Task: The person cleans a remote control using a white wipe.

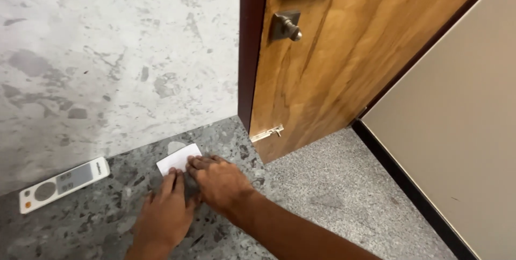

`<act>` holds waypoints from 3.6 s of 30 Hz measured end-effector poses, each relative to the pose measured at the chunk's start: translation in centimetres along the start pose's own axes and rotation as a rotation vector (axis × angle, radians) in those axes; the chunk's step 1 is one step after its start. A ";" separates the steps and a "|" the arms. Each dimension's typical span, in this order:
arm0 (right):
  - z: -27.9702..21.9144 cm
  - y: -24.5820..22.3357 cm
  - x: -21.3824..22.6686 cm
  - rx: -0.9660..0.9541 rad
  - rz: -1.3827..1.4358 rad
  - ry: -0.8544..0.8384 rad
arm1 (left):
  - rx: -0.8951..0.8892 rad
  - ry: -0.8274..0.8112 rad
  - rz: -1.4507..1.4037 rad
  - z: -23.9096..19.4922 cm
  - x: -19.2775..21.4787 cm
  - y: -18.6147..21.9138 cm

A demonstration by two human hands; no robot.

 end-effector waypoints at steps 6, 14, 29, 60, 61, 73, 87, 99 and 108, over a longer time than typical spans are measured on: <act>0.9 1.5 -2.0 0.048 -0.121 0.006 | -0.026 0.270 0.044 1.9 -3.1 0.5; 0.0 0.6 -0.3 0.025 -0.075 -0.011 | -0.017 0.211 -0.030 0.6 -1.1 1.9; -3.1 2.8 -0.3 0.081 -0.153 0.068 | 0.012 0.287 -0.106 0.1 -3.0 5.2; -8.1 2.7 2.0 -0.012 0.028 0.136 | -0.090 0.263 -0.100 -3.8 -3.0 8.1; -7.7 2.6 1.5 -0.009 0.033 0.140 | -0.086 0.265 -0.094 -3.5 -2.9 7.5; -10.7 4.1 -0.4 0.005 -0.108 0.210 | -0.152 0.409 -0.068 -4.9 -5.1 9.6; -12.5 4.4 0.4 -0.022 -0.042 0.328 | -0.120 0.310 -0.046 -4.5 -4.7 11.0; -12.3 5.6 0.0 -0.049 -0.095 0.352 | -0.139 0.330 -0.047 -2.1 -4.5 11.6; -14.4 6.8 -1.1 -0.029 -0.121 0.324 | -0.199 0.449 -0.005 -3.7 -7.8 12.6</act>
Point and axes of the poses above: each hand's wrist, its own z-axis towards the middle knuckle, its own x-axis out of the back of the hand, y = z × x, the point moved 2 cm from there along z, towards the middle knuckle, and after that the axes turned 2 degrees about -x, right-handed, at the moved point
